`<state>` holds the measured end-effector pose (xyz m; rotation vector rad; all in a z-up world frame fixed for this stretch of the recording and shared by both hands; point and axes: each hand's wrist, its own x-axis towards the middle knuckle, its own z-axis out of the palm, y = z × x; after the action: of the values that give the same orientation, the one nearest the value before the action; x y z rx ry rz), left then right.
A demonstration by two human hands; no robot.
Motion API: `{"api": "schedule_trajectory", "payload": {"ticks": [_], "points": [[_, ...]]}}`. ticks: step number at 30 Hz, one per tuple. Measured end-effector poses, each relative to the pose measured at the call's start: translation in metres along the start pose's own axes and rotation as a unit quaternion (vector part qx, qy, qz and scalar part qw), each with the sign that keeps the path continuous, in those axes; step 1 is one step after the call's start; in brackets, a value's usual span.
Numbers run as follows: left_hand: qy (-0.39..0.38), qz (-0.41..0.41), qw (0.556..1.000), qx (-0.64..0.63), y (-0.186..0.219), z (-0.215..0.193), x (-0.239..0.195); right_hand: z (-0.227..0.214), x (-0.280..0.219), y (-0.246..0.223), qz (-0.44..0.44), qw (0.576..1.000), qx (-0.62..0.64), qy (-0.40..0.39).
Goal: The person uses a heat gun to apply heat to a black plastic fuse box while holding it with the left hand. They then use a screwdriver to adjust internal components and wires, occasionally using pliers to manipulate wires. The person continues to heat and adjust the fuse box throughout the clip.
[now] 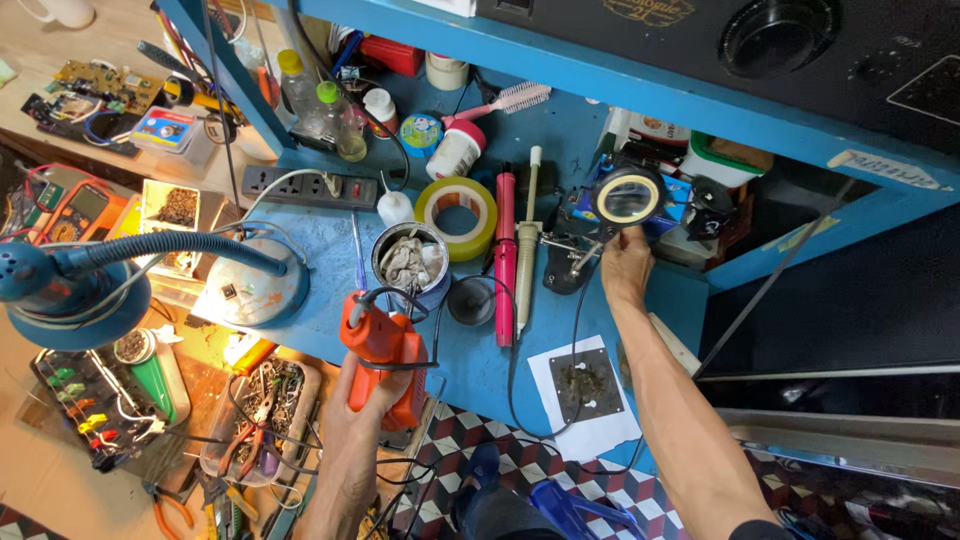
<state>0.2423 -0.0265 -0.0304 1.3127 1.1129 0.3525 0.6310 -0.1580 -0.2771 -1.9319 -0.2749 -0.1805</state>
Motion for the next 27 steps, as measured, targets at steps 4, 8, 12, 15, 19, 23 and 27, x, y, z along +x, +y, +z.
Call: {"api": "schedule_trajectory", "payload": {"ticks": [4, 8, 12, 15, 19, 23, 27], "points": [[-0.012, 0.008, 1.000, -0.024, -0.002, -0.001, 0.002, -0.011, 0.003, -0.010, 0.028, 0.949, 0.305, 0.079], [-0.015, 0.033, 0.999, 0.005, -0.003, -0.002, 0.002, -0.062, -0.002, -0.046, 0.134, 0.917, 0.372, 0.055], [-0.022, 0.116, 0.992, 0.043, -0.005, -0.007, -0.009, -0.140, -0.028, -0.117, 0.161, 0.919, 0.361, 0.002], [-0.034, 0.114, 0.990, 0.073, 0.000, -0.017, -0.025, -0.202, -0.072, -0.187, 0.132, 0.918, 0.372, -0.025], [-0.056, 0.135, 0.982, 0.119, 0.007, -0.035, -0.049, -0.273, -0.134, -0.276, 0.113, 0.900, 0.421, -0.026], [-0.120, 0.219, 0.962, 0.110, 0.001, -0.055, -0.067, -0.311, -0.195, -0.334, 0.045, 0.836, 0.545, -0.039], [-0.103, 0.421, 0.844, 0.315, -0.014, -0.089, -0.077, -0.329, -0.252, -0.358, 0.006, 0.850, 0.527, -0.022]]}}
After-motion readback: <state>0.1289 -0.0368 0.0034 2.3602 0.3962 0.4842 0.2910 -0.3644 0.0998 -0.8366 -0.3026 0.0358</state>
